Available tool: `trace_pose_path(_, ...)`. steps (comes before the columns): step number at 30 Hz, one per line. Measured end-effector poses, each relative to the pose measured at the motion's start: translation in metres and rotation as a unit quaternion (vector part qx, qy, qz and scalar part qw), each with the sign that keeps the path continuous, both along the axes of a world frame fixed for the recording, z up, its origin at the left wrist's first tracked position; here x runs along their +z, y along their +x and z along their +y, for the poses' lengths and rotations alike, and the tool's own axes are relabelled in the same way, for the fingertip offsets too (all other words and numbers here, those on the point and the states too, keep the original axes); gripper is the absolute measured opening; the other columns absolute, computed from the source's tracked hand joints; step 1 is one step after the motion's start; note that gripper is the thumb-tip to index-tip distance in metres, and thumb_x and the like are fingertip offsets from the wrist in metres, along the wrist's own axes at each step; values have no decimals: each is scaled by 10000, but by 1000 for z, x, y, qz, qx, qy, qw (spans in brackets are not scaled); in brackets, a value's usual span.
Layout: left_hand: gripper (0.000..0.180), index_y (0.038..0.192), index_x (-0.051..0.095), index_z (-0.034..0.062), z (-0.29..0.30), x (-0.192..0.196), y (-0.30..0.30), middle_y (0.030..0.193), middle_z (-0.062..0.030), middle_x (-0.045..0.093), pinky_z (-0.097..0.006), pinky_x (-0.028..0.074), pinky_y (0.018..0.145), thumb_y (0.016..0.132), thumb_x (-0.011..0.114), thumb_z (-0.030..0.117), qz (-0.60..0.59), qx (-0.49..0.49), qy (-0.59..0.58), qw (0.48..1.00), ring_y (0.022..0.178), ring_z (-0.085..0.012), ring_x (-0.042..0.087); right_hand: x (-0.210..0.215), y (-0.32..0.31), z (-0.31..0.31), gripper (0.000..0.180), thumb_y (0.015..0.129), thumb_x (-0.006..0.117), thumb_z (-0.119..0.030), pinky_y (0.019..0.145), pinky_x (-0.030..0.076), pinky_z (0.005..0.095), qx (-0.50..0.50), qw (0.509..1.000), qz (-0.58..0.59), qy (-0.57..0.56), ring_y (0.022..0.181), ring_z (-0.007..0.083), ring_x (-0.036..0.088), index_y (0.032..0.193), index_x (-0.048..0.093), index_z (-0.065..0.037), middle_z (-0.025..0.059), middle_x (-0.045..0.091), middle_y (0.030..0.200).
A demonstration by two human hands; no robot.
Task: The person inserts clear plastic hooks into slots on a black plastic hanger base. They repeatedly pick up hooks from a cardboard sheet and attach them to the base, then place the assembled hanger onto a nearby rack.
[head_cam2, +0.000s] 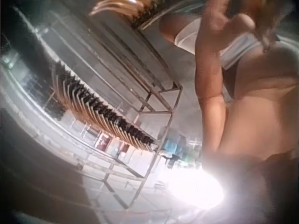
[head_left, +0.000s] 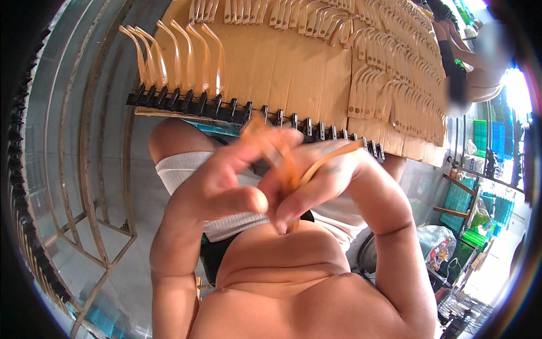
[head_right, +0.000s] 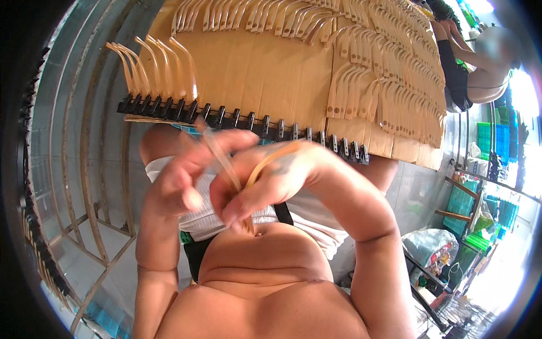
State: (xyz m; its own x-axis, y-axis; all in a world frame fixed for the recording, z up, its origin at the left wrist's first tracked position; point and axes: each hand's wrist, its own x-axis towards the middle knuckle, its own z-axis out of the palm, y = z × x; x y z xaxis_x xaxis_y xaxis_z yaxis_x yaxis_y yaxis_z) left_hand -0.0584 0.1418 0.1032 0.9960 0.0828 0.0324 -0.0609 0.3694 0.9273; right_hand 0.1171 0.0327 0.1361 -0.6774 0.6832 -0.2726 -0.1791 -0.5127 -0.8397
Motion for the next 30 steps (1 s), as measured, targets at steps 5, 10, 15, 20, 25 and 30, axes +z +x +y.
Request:
trace_pose_path(5, 533, 1251, 521, -43, -7, -8, 22, 1254, -184, 572, -380, 341, 1048, 904, 624, 349, 3, -120, -4, 993, 1207, -264, 521, -53, -37, -10, 255, 904, 644, -243, 784, 494, 284, 6, 980, 185, -68, 874, 165, 628, 969, 640, 3, 80, 663, 887)
trace_pose_path(10, 160, 965, 557, 4, -26, -20, 18, 964, -131, 659, -351, 464, 920, 956, 565, 163, -17, 84, 31, 996, 961, -179, 618, -43, -27, -30, 451, 901, 624, -431, 755, 474, 300, -142, 975, -167, 46, 833, 148, 558, 1041, 606, -3, 67, 612, 878)
trace_pose_path(15, 183, 962, 554, 22, -29, -35, 20, 899, -77, 628, -294, 516, 795, 888, 669, 143, 15, 269, 88, 959, 888, -159, 643, -56, -47, -42, 339, 955, 567, -317, 735, 514, 281, -323, 936, 76, -116, 821, 123, 574, 1159, 503, -55, 40, 566, 926)
trace_pose_path(20, 142, 891, 598, 38, -19, -18, 10, 874, -86, 641, -286, 521, 719, 895, 659, 165, -29, 116, 137, 983, 783, -142, 641, -68, -39, -51, 340, 986, 502, -301, 856, 495, 316, -220, 970, 82, -55, 951, 160, 584, 1166, 553, -17, 106, 613, 1152)
trace_pose_path(25, 405, 1106, 591, 24, -12, 0, 23, 1094, -119, 619, -388, 444, 947, 828, 730, 283, -103, 79, 344, 930, 1062, -225, 580, -51, -18, -39, 174, 873, 622, -134, 748, 509, 330, -207, 925, -186, 257, 833, 204, 636, 1020, 620, -40, 104, 653, 865)
trace_pose_path(30, 394, 973, 522, 51, -19, -77, -1, 882, -74, 585, -321, 502, 742, 919, 576, 438, 21, 445, -20, 895, 808, -178, 594, -50, 19, 0, 195, 865, 631, -135, 685, 514, 370, -514, 735, -324, 300, 776, 292, 643, 1031, 628, -32, 156, 630, 860)
